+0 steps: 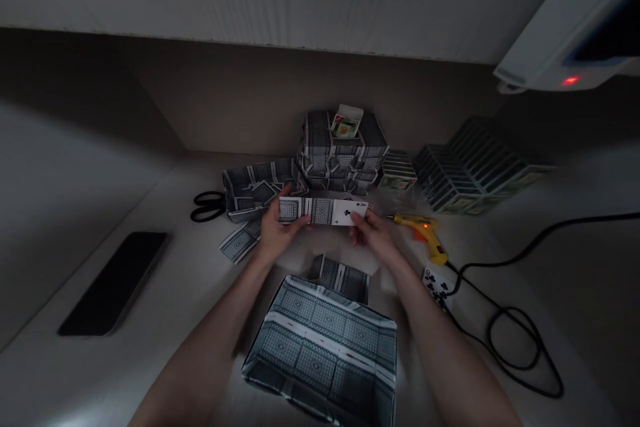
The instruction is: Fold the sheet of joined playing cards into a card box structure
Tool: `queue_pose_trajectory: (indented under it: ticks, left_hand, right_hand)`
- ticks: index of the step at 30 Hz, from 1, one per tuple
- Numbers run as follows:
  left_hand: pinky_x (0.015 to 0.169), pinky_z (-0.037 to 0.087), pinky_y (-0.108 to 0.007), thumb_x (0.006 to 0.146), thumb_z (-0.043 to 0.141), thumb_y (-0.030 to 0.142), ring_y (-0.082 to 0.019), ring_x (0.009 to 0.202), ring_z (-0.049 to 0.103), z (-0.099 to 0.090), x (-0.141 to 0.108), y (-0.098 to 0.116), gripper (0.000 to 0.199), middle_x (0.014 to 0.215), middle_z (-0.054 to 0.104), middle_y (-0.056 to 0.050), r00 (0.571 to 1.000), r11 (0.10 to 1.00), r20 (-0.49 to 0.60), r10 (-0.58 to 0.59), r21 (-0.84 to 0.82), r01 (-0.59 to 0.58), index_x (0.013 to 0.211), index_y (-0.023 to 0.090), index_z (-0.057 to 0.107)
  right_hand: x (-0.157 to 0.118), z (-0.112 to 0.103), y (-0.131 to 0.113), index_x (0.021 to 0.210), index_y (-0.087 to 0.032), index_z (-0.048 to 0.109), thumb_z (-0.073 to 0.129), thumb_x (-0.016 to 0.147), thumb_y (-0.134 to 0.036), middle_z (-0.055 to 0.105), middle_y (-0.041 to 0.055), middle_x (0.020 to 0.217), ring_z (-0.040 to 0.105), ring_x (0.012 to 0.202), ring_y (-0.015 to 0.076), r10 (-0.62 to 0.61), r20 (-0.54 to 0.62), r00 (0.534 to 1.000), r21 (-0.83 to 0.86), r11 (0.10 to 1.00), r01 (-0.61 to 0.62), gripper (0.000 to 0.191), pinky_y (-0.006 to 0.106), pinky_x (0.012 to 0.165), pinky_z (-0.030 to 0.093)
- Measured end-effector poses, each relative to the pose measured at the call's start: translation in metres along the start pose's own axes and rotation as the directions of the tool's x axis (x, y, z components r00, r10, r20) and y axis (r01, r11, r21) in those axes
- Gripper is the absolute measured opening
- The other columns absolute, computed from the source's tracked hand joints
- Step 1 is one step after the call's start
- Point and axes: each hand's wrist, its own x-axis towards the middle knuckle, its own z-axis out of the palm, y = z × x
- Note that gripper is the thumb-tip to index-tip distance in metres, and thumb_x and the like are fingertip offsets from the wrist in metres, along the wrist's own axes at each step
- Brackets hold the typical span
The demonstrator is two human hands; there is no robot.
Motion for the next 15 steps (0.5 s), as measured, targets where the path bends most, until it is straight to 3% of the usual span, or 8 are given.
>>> queue_pose_trajectory:
  ticks: [5,8,10,13,15]
  left_hand:
    - [0.056,0.051,-0.029,0.064,0.066,0.032,-0.016,0.057,0.061,-0.0013,-0.0017,-0.0053,0.024,0.067,0.065,-0.002,0.999,0.991,-0.037,-0.036,0.130,0.041,0.079,0.013,0.063]
    - [0.072,0.050,-0.032,0.067,0.063,0.026,-0.019,0.077,0.063,-0.0020,-0.0024,-0.0042,0.014,0.080,0.068,-0.004,0.995,0.974,0.047,0.088,0.204,-0.096,0.076,0.016,0.066]
    - [0.082,0.047,-0.034,0.068,0.059,0.020,-0.019,0.088,0.061,-0.0026,-0.0017,-0.0019,0.015,0.090,0.067,-0.003,0.971,0.952,0.132,0.200,0.208,-0.224,0.080,0.020,0.067]
    - [0.090,0.041,-0.037,0.066,0.058,0.015,-0.019,0.096,0.057,-0.0047,0.0005,0.0012,0.024,0.099,0.063,-0.004,0.937,0.911,0.187,0.296,0.238,-0.336,0.088,0.021,0.066]
    - [0.095,0.036,-0.040,0.063,0.060,0.015,-0.021,0.105,0.051,-0.0071,0.0017,0.0025,0.040,0.109,0.059,-0.006,0.930,0.904,0.223,0.293,0.252,-0.345,0.103,0.020,0.060]
  right_hand:
    - [0.0019,-0.0007,-0.0009,0.071,-0.020,0.049,0.040,0.070,-0.068,0.052,-0.0016,0.049,0.045,0.036,0.0095,0.022,-0.008,1.000,0.107,0.994,-0.021,0.049,0.022,0.035,0.033]
    - [0.0014,-0.0025,-0.0054,0.076,-0.020,0.051,0.027,0.070,-0.074,0.054,0.0009,0.057,0.047,0.040,0.0106,0.043,0.049,0.998,0.205,0.977,-0.052,0.059,0.023,0.035,0.036]
    - [0.0003,-0.0044,-0.0080,0.085,-0.022,0.052,0.032,0.073,-0.067,0.057,0.0006,0.066,0.049,0.043,0.0114,0.032,0.054,0.998,0.268,0.962,-0.046,0.051,0.024,0.037,0.039]
    - [-0.0011,-0.0072,-0.0078,0.094,-0.025,0.052,0.052,0.070,-0.039,0.059,-0.0015,0.077,0.051,0.047,0.0097,-0.013,0.030,0.999,0.306,0.952,0.003,0.028,0.023,0.041,0.041]
    - [-0.0015,-0.0079,-0.0055,0.098,-0.025,0.052,0.057,0.064,-0.025,0.058,-0.0025,0.084,0.051,0.048,0.0080,-0.031,0.012,0.999,0.292,0.956,0.027,0.035,0.022,0.041,0.041]
